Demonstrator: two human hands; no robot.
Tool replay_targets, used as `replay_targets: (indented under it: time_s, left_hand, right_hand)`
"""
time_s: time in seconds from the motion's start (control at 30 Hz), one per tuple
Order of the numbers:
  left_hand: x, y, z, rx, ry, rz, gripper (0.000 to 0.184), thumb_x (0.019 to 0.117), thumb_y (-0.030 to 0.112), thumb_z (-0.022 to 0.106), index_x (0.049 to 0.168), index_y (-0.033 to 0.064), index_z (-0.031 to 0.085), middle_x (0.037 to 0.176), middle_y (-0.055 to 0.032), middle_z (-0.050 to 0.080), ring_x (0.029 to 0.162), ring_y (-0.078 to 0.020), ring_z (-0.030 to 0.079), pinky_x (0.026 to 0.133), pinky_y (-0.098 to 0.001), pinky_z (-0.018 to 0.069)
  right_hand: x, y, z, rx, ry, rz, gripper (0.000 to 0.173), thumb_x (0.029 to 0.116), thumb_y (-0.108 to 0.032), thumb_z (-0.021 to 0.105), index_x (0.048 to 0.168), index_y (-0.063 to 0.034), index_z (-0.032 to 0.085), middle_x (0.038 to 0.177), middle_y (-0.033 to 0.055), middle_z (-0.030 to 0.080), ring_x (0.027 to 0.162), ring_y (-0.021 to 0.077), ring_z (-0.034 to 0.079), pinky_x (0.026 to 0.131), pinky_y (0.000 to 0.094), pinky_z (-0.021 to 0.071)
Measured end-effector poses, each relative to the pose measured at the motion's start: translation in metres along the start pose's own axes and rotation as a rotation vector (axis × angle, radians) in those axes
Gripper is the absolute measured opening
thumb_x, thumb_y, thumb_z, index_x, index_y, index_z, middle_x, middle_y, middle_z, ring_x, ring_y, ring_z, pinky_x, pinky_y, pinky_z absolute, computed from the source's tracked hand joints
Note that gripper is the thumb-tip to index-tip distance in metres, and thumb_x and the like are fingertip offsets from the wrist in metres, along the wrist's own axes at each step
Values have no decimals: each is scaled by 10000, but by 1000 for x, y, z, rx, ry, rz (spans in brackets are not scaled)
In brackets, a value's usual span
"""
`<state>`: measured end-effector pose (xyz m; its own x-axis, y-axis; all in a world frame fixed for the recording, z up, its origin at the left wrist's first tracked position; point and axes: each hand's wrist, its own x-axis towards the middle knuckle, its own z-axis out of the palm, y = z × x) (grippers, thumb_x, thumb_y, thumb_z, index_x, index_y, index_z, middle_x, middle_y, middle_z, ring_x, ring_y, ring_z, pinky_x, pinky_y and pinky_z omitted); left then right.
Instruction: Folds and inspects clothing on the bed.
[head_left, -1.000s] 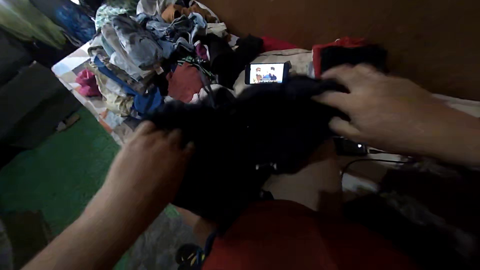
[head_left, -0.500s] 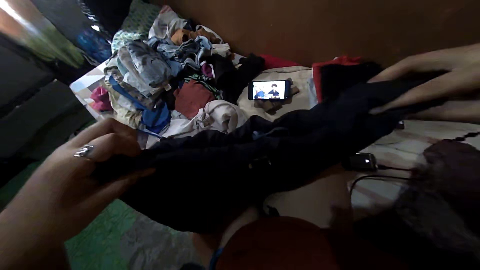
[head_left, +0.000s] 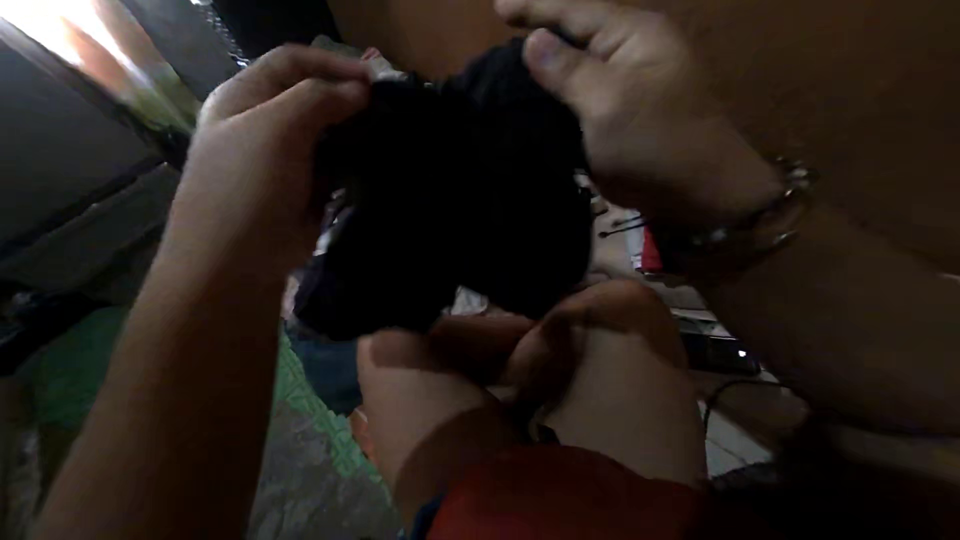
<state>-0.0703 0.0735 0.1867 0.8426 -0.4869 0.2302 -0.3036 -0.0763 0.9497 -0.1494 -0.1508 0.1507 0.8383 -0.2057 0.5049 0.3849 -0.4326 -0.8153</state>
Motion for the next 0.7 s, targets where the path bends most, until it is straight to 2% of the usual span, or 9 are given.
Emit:
replay_targets:
  time_s: [0.1, 0.17, 0.2, 0.3, 0.37, 0.43, 0.5, 0.6, 0.7]
  left_hand:
    - [24, -13, 13, -9, -265, 434, 230, 1098, 184, 438, 1123, 104, 652, 999, 30, 693, 932, -77, 700, 805, -294, 630]
    - [85, -43, -19, 187, -430, 946, 259, 1076, 229, 523, 1243, 80, 654, 1123, 6, 685, 1044, -68, 686, 809, -269, 644]
    - [86, -42, -34, 377, -359, 1023, 318, 1046, 342, 586, 1249, 109, 663, 1142, 10, 692, 1071, -60, 681, 826, -263, 640]
    - [10, -10, -38, 848, -92, 554, 715, 859, 641, 691, 1334, 110, 621, 1338, -167, 602, 1276, -251, 556, 1062, -517, 436]
    - [5, -18, -42, 795, -194, 305, 881, 750, 587, 792, 1477, 211, 467, 1561, -187, 351, 1399, -260, 441, 1097, -494, 442]
    - [7, -44, -47, 609, -341, 259, 846, 746, 431, 844, 1446, 214, 422, 1402, -1, 525, 1194, -40, 595, 961, -285, 568]
    - [7, -62, -50, 488, -520, 201, 754, 775, 244, 841, 1390, 137, 419, 1225, 37, 624, 1068, 1, 645, 919, -233, 579]
    - [2, -54, -57, 701, -507, 138, 531, 820, 135, 793, 1283, 128, 534, 1049, -12, 682, 925, -82, 678, 820, -346, 591]
    - [12, -39, -88, 913, -364, 253, 558, 848, 254, 789, 1348, 177, 553, 1147, -85, 667, 1017, -185, 661, 864, -506, 556]
  right_hand:
    - [-6, -18, 26, -195, -163, -166, 758, 910, -488, 707, 1489, -54, 481, 1346, 113, 529, 1164, 90, 579, 963, 245, 524]
    - [-1, -10, 19, -159, -158, -231, 599, 885, -370, 761, 1360, -48, 591, 1269, 85, 626, 1120, 70, 630, 952, 236, 550]
    - [2, -4, 12, -62, -190, -243, 467, 904, -267, 754, 1290, -41, 621, 1197, 44, 674, 1081, 53, 658, 943, 229, 571]
    - [5, 6, -10, 269, -358, -197, 247, 915, -54, 674, 1156, -103, 668, 1062, -67, 727, 992, 25, 692, 908, 238, 599]
    - [6, 9, -15, 399, -440, -187, 258, 910, 13, 614, 1110, -133, 684, 1012, -95, 735, 942, 13, 697, 864, 226, 607]
    - [9, 12, -16, 427, -476, -157, 273, 907, 33, 604, 1116, -124, 682, 1019, -82, 739, 945, 24, 700, 864, 234, 610]
    - [19, 19, -14, 396, -494, -86, 285, 916, 33, 607, 1165, -91, 667, 1058, -47, 727, 982, 48, 695, 902, 255, 601]
    - [73, 92, -21, 384, -667, -274, 291, 995, -61, 624, 1285, -59, 647, 1179, 25, 710, 1072, 88, 689, 948, 278, 597]
    - [112, 141, -33, 91, -679, -263, 282, 1021, -224, 634, 1296, -164, 641, 1219, -24, 681, 1125, 55, 658, 982, 286, 573]
